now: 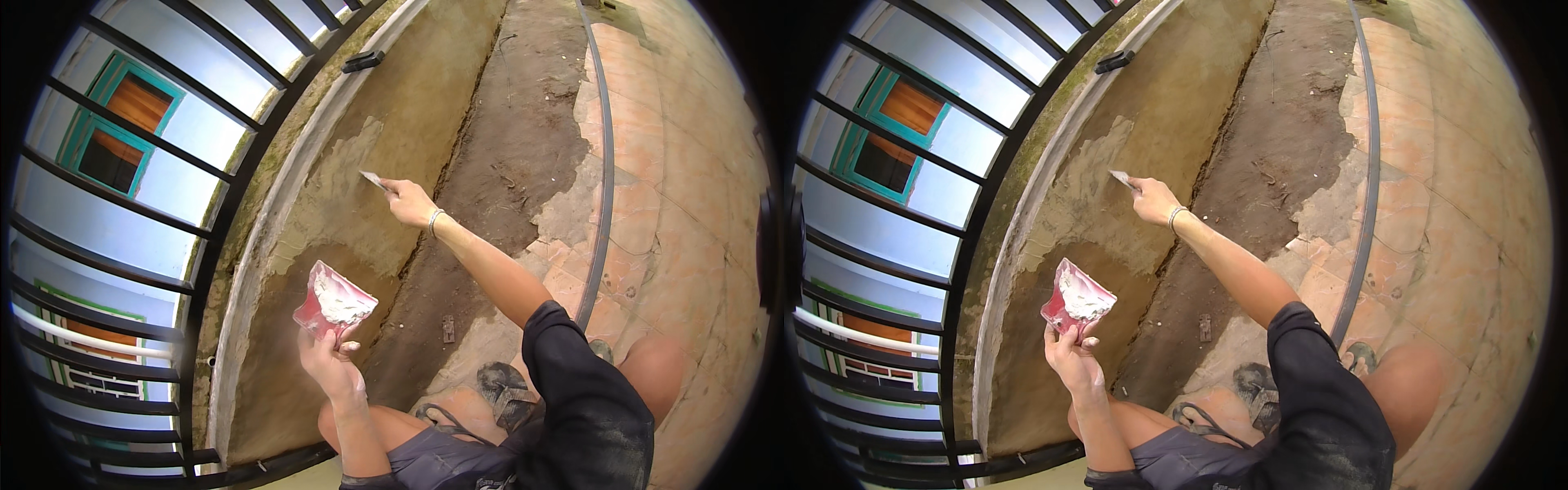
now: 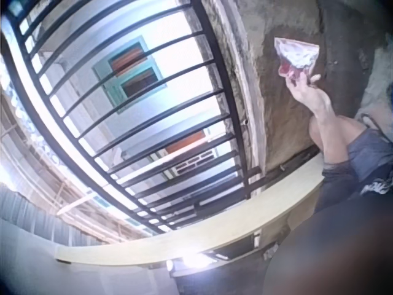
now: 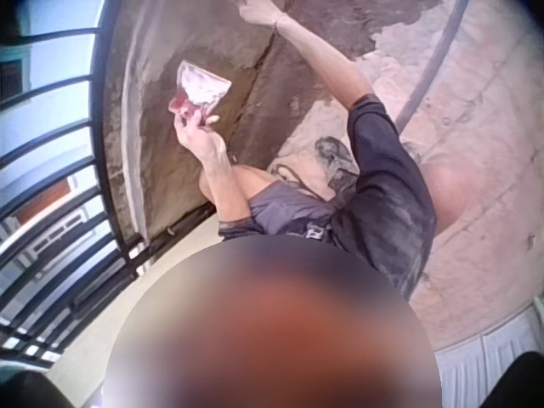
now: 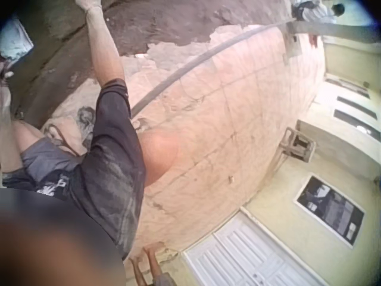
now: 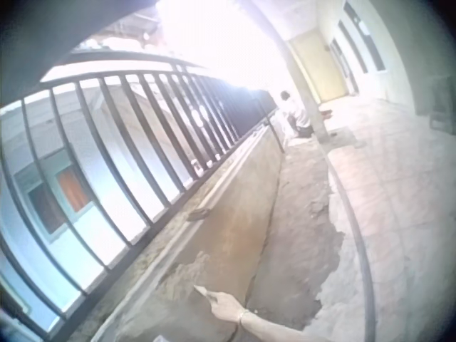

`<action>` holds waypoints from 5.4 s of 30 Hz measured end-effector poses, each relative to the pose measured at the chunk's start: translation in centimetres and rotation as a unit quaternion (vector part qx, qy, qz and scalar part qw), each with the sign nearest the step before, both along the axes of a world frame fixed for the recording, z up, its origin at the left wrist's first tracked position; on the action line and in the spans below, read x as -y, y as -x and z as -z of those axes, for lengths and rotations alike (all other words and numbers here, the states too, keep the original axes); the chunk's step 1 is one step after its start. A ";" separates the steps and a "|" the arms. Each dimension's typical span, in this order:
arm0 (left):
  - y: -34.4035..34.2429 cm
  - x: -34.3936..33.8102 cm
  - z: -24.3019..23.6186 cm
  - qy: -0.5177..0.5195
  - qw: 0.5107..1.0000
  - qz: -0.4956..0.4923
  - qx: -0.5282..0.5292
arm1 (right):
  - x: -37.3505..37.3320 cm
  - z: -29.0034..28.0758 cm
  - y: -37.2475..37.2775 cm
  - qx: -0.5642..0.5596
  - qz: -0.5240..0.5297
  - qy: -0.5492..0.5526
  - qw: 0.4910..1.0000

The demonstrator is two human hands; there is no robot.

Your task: The person scoops white plaster from a red container with a trowel and applies it to a low wall, smoothing the surface repeatedly. The person sits on the tiled floor during the task.

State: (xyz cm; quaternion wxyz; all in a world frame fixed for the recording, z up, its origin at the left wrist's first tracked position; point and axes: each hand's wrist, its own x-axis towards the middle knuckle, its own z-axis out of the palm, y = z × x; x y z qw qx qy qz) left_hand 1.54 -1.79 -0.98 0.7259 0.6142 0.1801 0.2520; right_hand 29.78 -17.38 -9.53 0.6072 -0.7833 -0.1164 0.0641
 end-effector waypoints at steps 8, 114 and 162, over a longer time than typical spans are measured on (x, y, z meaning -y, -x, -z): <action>-0.5 3.0 0.1 0.014 1.000 0.005 0.009 | -2.9 0.8 -11.6 0.100 0.217 -0.056 0.969; 2.3 -6.6 -3.5 0.293 0.952 0.041 -0.077 | -0.8 -6.1 16.3 0.305 -0.202 0.083 0.927; -1.9 -5.7 -1.9 0.245 0.966 -0.032 -0.082 | -7.2 -21.3 14.0 0.494 -0.376 0.634 0.461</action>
